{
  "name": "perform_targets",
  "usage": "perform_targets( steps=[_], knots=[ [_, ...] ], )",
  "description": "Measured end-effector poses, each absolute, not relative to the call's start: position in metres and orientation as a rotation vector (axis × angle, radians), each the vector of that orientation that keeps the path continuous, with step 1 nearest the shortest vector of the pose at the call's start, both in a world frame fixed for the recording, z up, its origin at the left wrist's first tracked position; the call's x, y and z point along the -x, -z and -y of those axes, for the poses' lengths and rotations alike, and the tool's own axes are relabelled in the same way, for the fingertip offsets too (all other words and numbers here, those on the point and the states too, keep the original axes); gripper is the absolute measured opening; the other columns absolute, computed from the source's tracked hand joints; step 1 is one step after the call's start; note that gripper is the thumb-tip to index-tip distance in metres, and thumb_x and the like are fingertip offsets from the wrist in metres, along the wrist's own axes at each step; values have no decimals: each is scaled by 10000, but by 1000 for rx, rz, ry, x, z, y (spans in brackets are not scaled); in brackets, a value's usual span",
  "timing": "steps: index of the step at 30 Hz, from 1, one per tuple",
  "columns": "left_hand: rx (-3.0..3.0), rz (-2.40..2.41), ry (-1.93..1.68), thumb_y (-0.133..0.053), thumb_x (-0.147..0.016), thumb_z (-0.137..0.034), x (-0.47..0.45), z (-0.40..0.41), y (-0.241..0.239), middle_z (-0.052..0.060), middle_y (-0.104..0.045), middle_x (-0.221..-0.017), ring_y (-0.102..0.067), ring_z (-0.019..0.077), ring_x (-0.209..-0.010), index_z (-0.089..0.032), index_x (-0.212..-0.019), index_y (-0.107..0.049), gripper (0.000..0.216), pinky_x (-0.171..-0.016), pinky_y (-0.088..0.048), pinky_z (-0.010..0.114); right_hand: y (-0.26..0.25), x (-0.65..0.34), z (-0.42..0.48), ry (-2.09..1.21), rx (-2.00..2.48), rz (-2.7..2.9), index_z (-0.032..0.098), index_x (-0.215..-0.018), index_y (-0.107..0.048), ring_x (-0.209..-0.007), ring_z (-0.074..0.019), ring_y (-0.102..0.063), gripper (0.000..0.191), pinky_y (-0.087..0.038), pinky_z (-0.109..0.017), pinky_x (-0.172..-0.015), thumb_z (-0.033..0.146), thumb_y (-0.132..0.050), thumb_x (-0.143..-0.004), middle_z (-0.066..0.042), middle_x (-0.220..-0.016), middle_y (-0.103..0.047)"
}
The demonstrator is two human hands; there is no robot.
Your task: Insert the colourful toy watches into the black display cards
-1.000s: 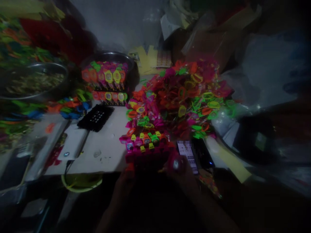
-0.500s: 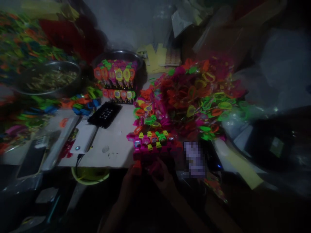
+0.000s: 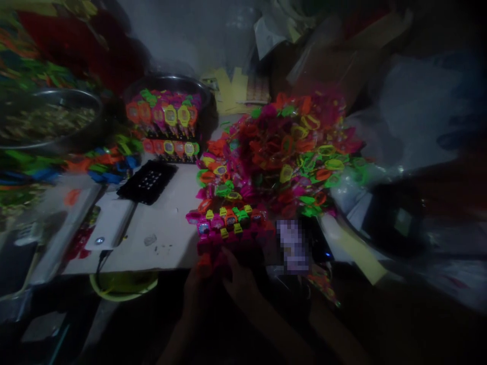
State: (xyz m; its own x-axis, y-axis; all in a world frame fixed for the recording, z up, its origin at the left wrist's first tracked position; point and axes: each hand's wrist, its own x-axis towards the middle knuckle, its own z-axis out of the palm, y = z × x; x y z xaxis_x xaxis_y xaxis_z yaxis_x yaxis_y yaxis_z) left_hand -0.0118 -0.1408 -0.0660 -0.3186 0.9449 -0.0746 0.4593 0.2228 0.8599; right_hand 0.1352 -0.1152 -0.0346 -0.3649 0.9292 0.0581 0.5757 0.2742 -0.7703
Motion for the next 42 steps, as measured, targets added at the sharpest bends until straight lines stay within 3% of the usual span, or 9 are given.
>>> perform_targets(
  steps=[5,9,14,18,23,28,33,40,42],
  knots=[
    [-1165,-1958,-1013,-562,-683,-665,6,136,65,57,-677,-691,-641,200,-610,-161,-823,-650,530,-520,-504,273,29,-132,107,-823,1327,2147,152,-1442,-347,-916,-275,-703,763,-583,-389,-801,46,-513,-705,-124,-1126,-692],
    [-1099,-1931,-1071,-558,-681,-674,6,136,70,58,-692,-711,-640,199,-621,-160,-853,-659,551,-541,-512,277,27,-133,106,-783,1349,2178,153,-1469,-294,-891,-258,-706,805,-587,-355,-779,48,-549,-713,-121,-1108,-700],
    [-1071,-1924,-1103,-552,-682,-673,9,138,76,94,-716,-796,-662,224,-683,-149,-891,-675,577,-599,-544,315,23,-138,107,-752,1304,2167,221,-1496,-206,-1045,-226,-660,824,-551,-338,-879,163,-622,-787,-92,-1242,-638],
    [-1076,-1902,-1123,-541,-698,-628,12,137,82,102,-724,-843,-672,231,-722,-163,-894,-681,523,-647,-555,334,21,-137,108,-690,1176,2120,235,-1473,-276,-1107,-196,-628,698,-524,-312,-932,201,-586,-848,-70,-1284,-611],
    [-1087,-1933,-1095,-529,-750,-534,10,132,84,87,-722,-828,-677,219,-740,-170,-927,-680,432,-629,-546,294,18,-133,107,-638,1210,2055,219,-1418,-381,-1011,-179,-673,561,-549,-277,-870,178,-536,-880,-61,-1170,-678],
    [-1159,-1966,-966,-544,-762,-424,12,131,72,54,-721,-777,-671,204,-669,-190,-924,-686,319,-579,-527,274,16,-127,105,-605,1333,2148,233,-1391,-425,-904,-171,-700,581,-569,-242,-765,148,-569,-835,-43,-1119,-702],
    [-1234,-2034,-870,-435,-826,-360,18,132,72,61,-723,-761,-675,191,-658,-178,-896,-680,313,-570,-517,266,14,-117,103,-490,1334,2320,232,-1369,-470,-787,-170,-703,545,-560,-218,-642,154,-552,-836,-51,-991,-730],
    [-1342,-2065,-940,-467,-787,-445,17,132,88,67,-716,-739,-662,195,-637,-179,-820,-653,327,-548,-508,270,15,-154,114,-403,1165,2198,204,-1453,-301,-901,-166,-684,559,-565,-243,-743,221,-459,-917,-71,-1090,-694],
    [-1385,-2078,-985,-440,-800,-505,16,133,91,62,-712,-721,-658,190,-629,-183,-799,-645,382,-537,-506,263,25,-185,115,-268,1216,2070,214,-1433,-321,-963,-162,-664,530,-555,-260,-802,216,-464,-922,-73,-1096,-684]
  ],
)
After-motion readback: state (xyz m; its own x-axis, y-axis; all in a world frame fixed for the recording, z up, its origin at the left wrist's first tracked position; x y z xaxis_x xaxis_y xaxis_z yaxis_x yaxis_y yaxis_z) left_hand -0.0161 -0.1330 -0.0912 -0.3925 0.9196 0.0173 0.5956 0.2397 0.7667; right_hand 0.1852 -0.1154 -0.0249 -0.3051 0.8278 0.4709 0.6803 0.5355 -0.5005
